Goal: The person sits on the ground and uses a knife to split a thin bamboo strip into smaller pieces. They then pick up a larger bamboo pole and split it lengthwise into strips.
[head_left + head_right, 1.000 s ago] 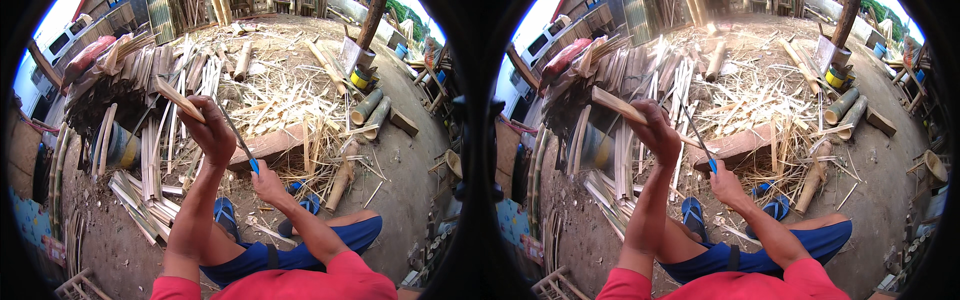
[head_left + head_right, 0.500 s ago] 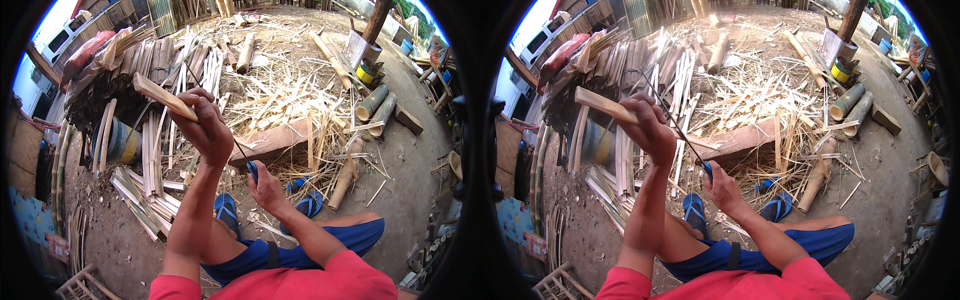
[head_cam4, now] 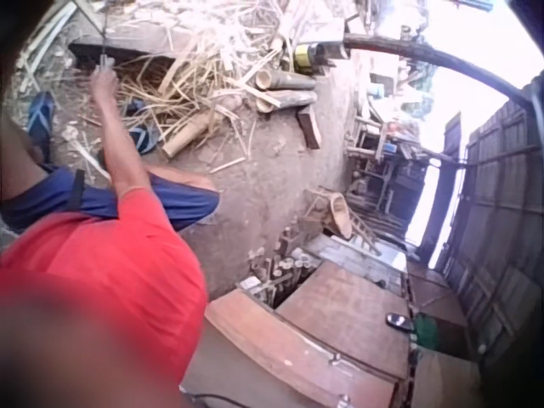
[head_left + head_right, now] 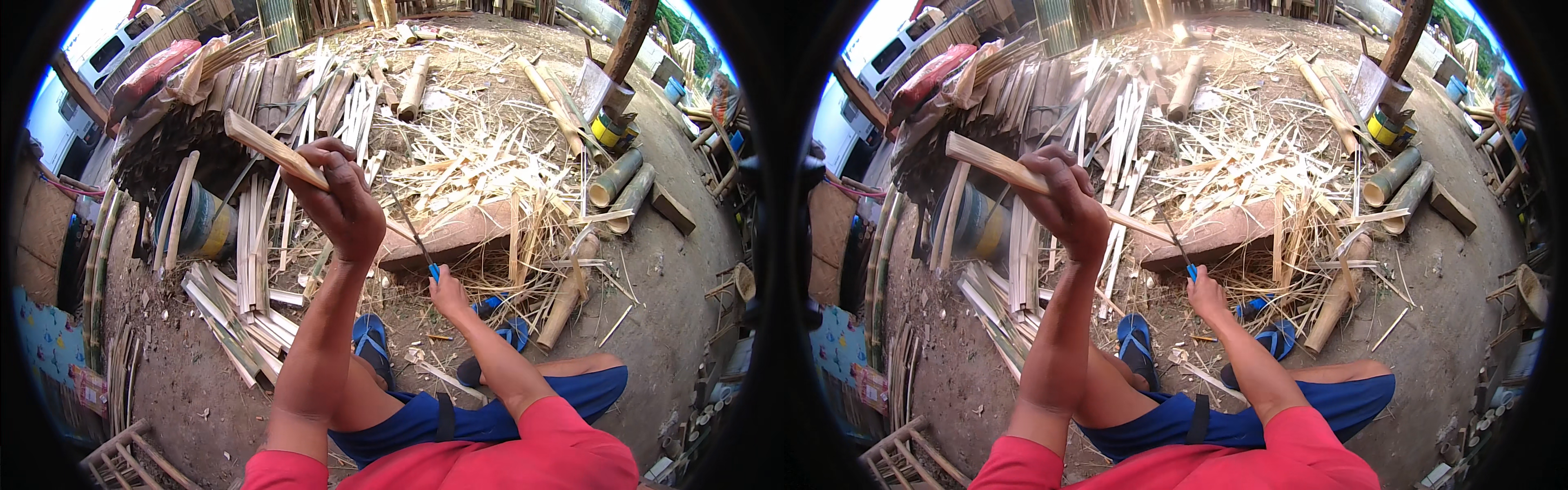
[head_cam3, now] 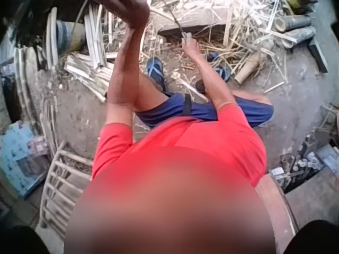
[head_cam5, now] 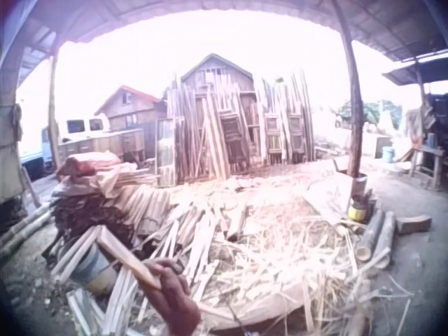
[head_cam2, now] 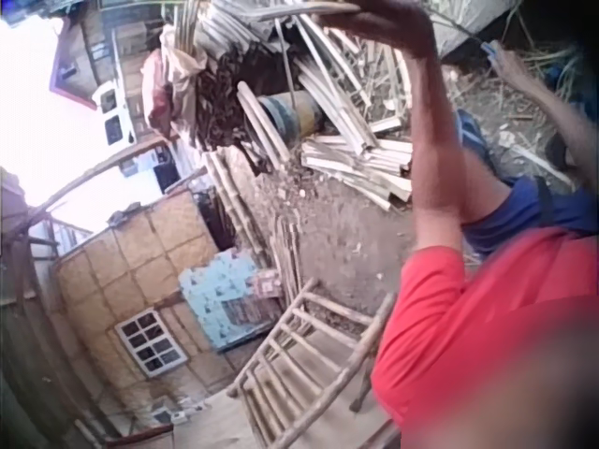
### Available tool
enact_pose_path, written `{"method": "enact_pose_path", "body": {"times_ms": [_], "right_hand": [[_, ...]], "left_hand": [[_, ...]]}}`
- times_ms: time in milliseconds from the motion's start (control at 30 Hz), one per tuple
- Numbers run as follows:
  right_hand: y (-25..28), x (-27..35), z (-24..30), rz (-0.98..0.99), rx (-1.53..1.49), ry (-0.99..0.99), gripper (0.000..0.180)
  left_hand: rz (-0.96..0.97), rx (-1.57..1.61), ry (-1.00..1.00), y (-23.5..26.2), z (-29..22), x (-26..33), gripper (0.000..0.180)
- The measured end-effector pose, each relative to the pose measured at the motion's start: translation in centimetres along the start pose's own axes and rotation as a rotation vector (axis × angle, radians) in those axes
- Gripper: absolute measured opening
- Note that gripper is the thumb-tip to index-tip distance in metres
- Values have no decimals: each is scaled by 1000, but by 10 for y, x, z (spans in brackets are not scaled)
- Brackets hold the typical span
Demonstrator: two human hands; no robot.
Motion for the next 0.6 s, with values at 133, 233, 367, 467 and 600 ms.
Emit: {"method": "enact_pose_path", "body": {"times_ms": [133, 233, 367, 467, 600], "right_hand": [[20, -13, 12, 88, -61, -3, 28], [43, 2, 52, -95, -367, 458, 29], [28, 6, 44, -280, -459, 696, 26], [-23, -32, -54, 89, 142, -235, 35], [-42, -37, -99, 120, 83, -99, 33]], "left_hand": [[-9, -20, 47, 11, 7, -5, 8], [-6, -19, -10, 12, 9, -9, 9], [-33, 3, -1, 8, 13, -5, 9], [-16, -38, -22, 6, 14, -4, 9], [-25, -8, -41, 17, 14, -12, 24]]}}
Point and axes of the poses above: each hand's wrist, its own x-axis away from the middle knuckle, its own y-axis out of the back of the hand, z = x × y, the point moved 6 cm from there along -x, towards the middle knuckle, and after that the axes turned 12 degrees about -x, right-handed, at the moved point
